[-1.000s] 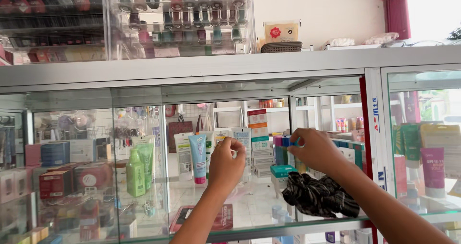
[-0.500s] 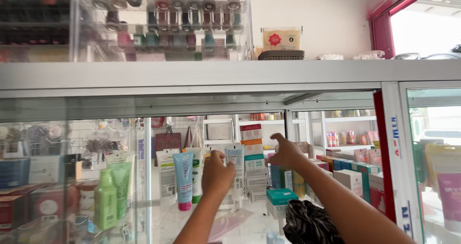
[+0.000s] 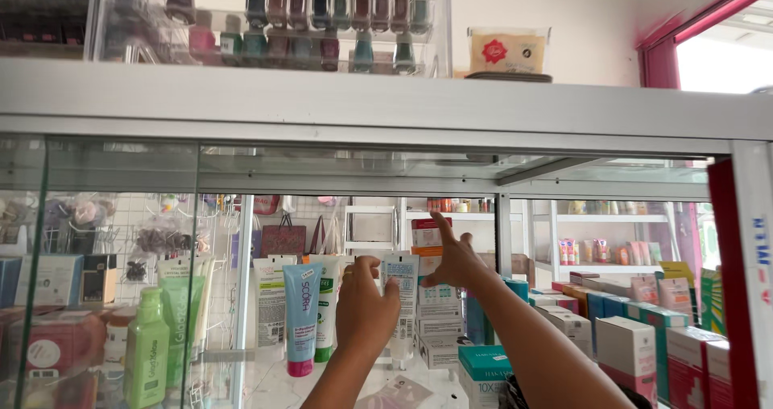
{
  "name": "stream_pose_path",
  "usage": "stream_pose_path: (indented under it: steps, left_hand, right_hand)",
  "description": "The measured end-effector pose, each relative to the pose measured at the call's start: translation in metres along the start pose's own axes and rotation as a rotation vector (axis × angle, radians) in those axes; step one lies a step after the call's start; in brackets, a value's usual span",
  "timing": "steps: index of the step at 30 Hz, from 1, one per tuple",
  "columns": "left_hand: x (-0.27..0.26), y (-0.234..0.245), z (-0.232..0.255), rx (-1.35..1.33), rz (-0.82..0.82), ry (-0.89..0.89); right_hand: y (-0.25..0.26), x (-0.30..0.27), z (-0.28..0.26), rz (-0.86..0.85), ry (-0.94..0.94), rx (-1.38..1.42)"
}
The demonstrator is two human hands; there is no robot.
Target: The person wipes the glass shelves of a display cabinet with a dark cloth and rearranges cosmetic products. They handle tubes, boxes, and bottles, moving them aside to clean the shelf surface and then placing them back in organized stacks.
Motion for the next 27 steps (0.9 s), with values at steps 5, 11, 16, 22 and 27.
stream_pose_path:
  steps: [5, 11, 16, 22, 27]
  left_hand:
    - [-0.002, 0.008, 0.016, 0.034, 0.071, -0.195]
    - [-0.006, 0.02, 0.029, 0.118, 0.119, -0.379]
    - [-0.001, 0.017, 0.022, 0.194, 0.094, -0.38]
    - [0.007, 0.019, 0.004, 0.222, 0.097, -0.293]
    - [0.012, 0.02, -0.01, 0.282, 0.069, -0.216]
  right_hand:
    - [-0.018, -0.004, -0.006, -0.138, -0.052, -0.121]
    - [-0.009, -0.008, -0.011, -0.06, 0.002, -0.155]
    - [-0.013, -0.006, -0.01, -0.024, -0.076, -0.141]
    - [-0.012, -0.01, -0.016, 0.003, -0.084, -0.112]
    - [-0.007, -0.011, -0.013, 0.055, -0.134, -0.021]
Point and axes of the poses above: each hand's wrist, its own x-axis towards the middle knuckle, its own y-axis out of the back of the hand, z = x × y, the point moved 7 cm from there along x, towards the middle knuckle, and after that the axes turned 13 degrees about z, right-handed, at the moved point
